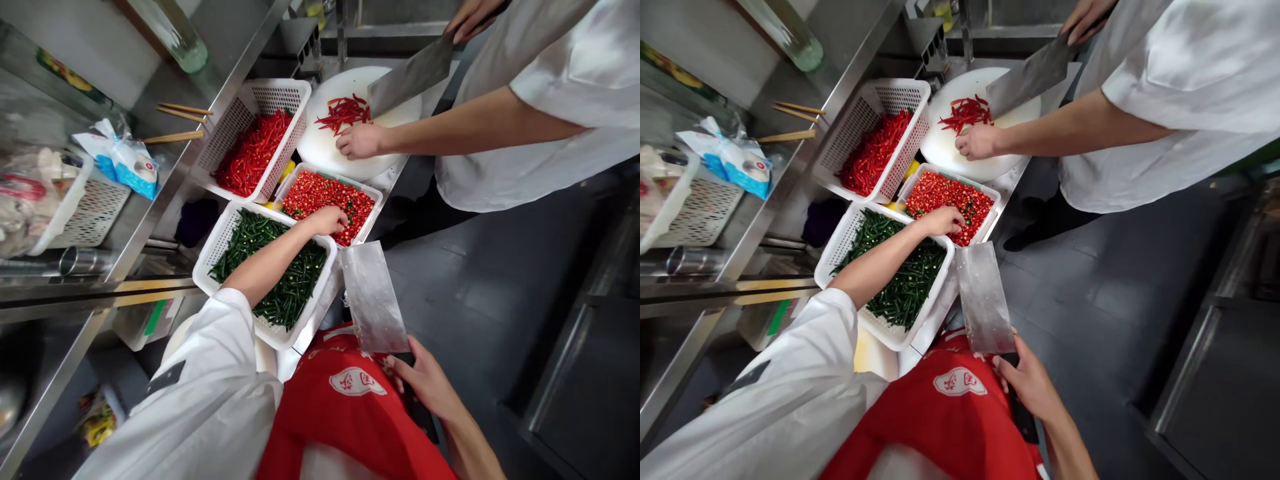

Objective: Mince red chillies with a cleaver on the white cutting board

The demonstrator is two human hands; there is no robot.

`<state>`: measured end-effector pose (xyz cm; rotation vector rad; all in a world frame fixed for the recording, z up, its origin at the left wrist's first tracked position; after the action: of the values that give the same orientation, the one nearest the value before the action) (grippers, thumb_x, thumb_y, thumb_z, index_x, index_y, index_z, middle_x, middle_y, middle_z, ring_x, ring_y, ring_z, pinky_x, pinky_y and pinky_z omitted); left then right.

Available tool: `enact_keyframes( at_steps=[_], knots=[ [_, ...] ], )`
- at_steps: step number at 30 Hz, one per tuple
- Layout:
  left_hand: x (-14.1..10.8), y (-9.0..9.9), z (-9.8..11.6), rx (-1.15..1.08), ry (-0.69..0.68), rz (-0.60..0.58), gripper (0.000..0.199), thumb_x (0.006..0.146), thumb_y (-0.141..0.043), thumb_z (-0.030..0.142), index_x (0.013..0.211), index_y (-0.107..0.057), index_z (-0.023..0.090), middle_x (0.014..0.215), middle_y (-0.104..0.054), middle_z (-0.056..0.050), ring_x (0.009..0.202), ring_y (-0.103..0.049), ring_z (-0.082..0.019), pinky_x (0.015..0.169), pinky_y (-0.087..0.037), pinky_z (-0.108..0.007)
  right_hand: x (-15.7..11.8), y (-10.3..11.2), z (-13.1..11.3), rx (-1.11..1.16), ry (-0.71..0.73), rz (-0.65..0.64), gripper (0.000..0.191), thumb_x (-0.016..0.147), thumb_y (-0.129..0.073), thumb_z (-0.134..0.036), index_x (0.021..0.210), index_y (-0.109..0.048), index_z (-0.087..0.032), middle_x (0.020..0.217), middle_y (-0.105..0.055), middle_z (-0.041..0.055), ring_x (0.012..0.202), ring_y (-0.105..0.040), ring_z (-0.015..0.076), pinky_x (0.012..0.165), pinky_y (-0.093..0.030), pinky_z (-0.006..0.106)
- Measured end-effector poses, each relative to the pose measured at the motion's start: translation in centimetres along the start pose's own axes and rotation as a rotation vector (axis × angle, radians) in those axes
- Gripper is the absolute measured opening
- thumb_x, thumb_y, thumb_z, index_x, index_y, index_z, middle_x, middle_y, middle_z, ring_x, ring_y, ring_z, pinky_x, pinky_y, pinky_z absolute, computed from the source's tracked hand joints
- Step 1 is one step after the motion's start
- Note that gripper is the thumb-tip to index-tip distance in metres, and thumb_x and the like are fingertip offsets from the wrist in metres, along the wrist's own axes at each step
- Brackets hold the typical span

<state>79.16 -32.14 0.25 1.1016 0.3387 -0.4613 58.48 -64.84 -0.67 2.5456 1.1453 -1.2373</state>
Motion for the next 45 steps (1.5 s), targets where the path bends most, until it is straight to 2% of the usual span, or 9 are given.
enact_keyframes(
  at_steps=[8,11,14,17,21,27,33,39,45],
  knots=[
    [-6.4,4.0,-5.5,-0.568,0.337,0.444,0.051,0.102,-0.035,0.045,0.09,-0.073,0.014,0.088,-0.073,-0.006,0.091,-0.066,-0.017,0.093,-0.048,-0.03,0.4,-0.2,-0.3,-0.048,0.06,0.005,0.059,0.078,-0.068,-0.064,0.11,-0.05,-0.018,0.054,-0.057,-0.0047,0.044,-0.05,0.0122,0.04,-0.034,0.022],
    [-12.7,2.8,-7.5,-0.703,0.437,0.633,0.032,0.099,-0.044,0.033,0.113,-0.066,0.014,0.086,-0.07,-0.005,0.082,-0.065,-0.015,0.084,-0.053,-0.03,0.8,-0.6,-1.2,-0.147,0.045,-0.06,0.057,0.077,-0.068,-0.065,0.108,-0.05,-0.02,0.052,-0.056,-0.0046,0.044,-0.05,0.0137,0.037,-0.031,0.021],
    [-23.0,-0.4,-8.7,-0.864,0.545,0.829,0.038,0.092,-0.055,0.023,0.13,-0.055,0.018,0.112,-0.068,-0.008,0.097,-0.064,-0.016,0.081,-0.056,-0.03,1.8,-1.9,-2.2,-0.238,0.033,-0.158,0.056,0.077,-0.067,-0.066,0.105,-0.05,-0.02,0.052,-0.056,-0.004,0.045,-0.051,0.0143,0.037,-0.032,0.022],
    [-35.1,-6.6,-7.1,-1.154,0.574,0.955,0.038,0.089,-0.06,0.025,0.127,-0.055,0.023,0.141,-0.056,-0.009,0.121,-0.058,-0.023,0.087,-0.058,-0.036,3.4,-4.3,-3.0,-0.347,0.044,-0.283,0.052,0.08,-0.066,-0.065,0.103,-0.051,-0.02,0.054,-0.057,-0.0035,0.045,-0.051,0.0142,0.04,-0.035,0.024],
    [-46.9,-19.2,0.6,-1.526,0.637,1.074,0.041,0.09,-0.058,0.053,0.121,-0.062,0.027,0.132,-0.065,-0.008,0.124,-0.059,-0.029,0.1,-0.053,-0.048,5.5,-9.3,-4.5,-0.558,0.132,-0.469,0.043,0.084,-0.064,-0.057,0.104,-0.055,-0.02,0.061,-0.062,-0.0025,0.049,-0.054,0.0154,0.048,-0.042,0.027],
    [-50.9,-36.9,14.4,-1.548,1.096,0.63,0.048,0.074,-0.065,0.068,0.099,-0.075,0.028,0.108,-0.075,-0.004,0.114,-0.064,-0.031,0.098,-0.05,-0.041,6.2,-19.3,-5.8,-0.872,0.208,-0.622,0.032,0.087,-0.058,-0.052,0.098,-0.055,-0.022,0.057,-0.06,-0.0047,0.049,-0.056,0.0162,0.052,-0.044,0.028],
    [-58.8,-45.4,16.3,-1.314,1.627,0.566,0.05,0.087,-0.045,0.064,0.067,-0.063,0.021,0.073,-0.068,-0.006,0.089,-0.068,-0.028,0.08,-0.05,-0.034,6.8,-28.1,0.4,-0.889,0.208,-0.614,0.042,0.086,-0.055,-0.065,0.081,-0.046,-0.024,0.062,-0.063,-0.0015,0.047,-0.058,0.0147,0.049,-0.045,0.027],
    [-67.7,-47.3,15.2,-1.128,1.67,1.11,0.034,0.079,-0.058,0.058,0.085,-0.07,0.027,0.121,-0.069,-0.005,0.117,-0.063,-0.029,0.099,-0.05,-0.039,9.1,-35.8,3.9,-1.073,0.252,-0.567,0.03,0.089,-0.055,-0.05,0.085,-0.046,-0.022,0.058,-0.059,-0.0038,0.045,-0.056,0.0127,0.046,-0.044,0.024],
    [-77.6,-41.2,14.9,-0.751,1.682,1.511,0.037,0.087,-0.057,0.054,0.1,-0.07,0.022,0.121,-0.069,-0.008,0.116,-0.063,-0.025,0.103,-0.049,-0.038,2.8,-44.1,9.7,-1.434,0.315,-1.168,0.013,0.091,-0.059,-0.029,0.089,-0.06,-0.016,0.066,-0.065,0.0005,0.057,-0.059,0.0127,0.057,-0.042,0.023]
  ],
)
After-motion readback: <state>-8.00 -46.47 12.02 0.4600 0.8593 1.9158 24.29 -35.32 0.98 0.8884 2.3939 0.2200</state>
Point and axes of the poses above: each hand's wrist, its own x-axis towards the middle knuckle, its own y-axis out of the back of the hand, z = x × y, the point moved 5 cm from there along x, towards the middle knuckle
